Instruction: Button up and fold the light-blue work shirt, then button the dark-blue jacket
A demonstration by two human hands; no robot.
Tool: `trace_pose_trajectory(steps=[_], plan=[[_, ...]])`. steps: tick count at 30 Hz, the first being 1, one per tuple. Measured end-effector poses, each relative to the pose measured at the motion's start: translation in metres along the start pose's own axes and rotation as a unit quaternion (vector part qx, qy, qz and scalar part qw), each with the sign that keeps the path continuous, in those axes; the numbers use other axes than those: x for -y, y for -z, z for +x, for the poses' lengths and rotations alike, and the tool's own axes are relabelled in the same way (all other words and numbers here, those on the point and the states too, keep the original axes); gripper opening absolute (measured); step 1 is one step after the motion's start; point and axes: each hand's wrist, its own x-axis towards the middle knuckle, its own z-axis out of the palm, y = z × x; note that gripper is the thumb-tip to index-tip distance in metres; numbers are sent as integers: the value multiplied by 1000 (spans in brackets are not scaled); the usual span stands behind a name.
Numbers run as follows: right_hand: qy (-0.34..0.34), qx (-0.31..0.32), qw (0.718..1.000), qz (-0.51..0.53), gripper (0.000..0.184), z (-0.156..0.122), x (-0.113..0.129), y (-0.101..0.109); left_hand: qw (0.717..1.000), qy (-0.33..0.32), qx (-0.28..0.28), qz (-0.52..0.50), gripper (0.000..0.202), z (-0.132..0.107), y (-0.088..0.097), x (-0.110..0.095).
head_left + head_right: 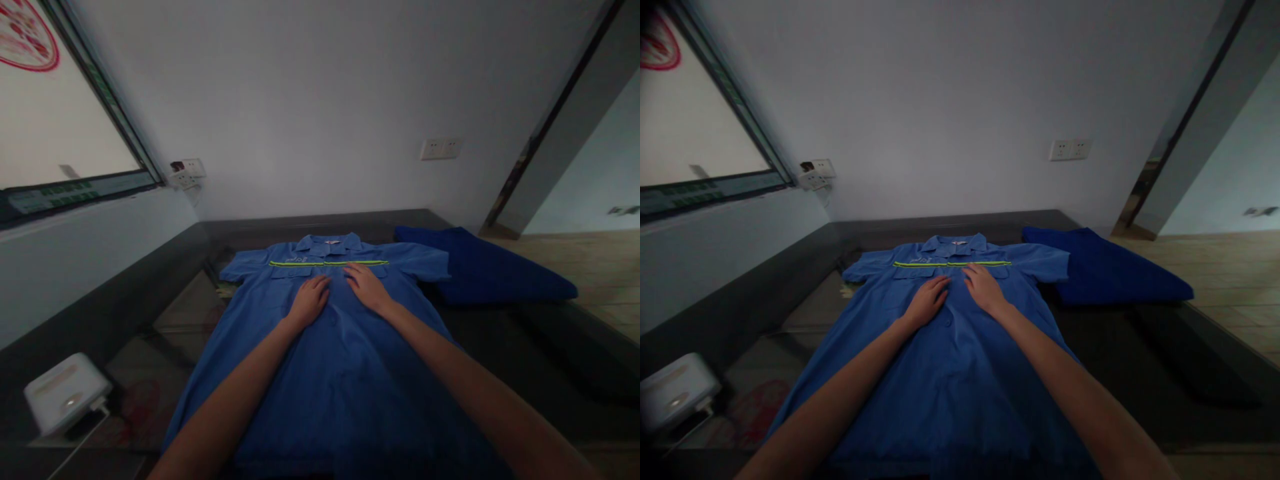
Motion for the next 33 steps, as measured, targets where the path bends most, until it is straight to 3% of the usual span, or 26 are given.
trace_pose_trajectory(steps=[3,6,10,25,31,33], plan=[[-50,32,997,-58,42,-25,-13,14,998,-20,53,-1,45,0,-4,0],[-112,87,985,-102,52,-61,-35,20,997,-25,71,11,46,1,-10,4],[-100,120,982,-105,60,-90,-54,21,996,-39,80,27,47,2,-14,10],[-107,109,983,-105,55,-83,-56,19,998,-48,46,-8,45,3,-15,15],[-85,89,987,-103,48,-80,-49,31,994,-19,-80,-78,34,1,6,6],[-72,75,990,-92,39,-75,-36,45,992,-4,-75,-99,27,-3,18,0]])
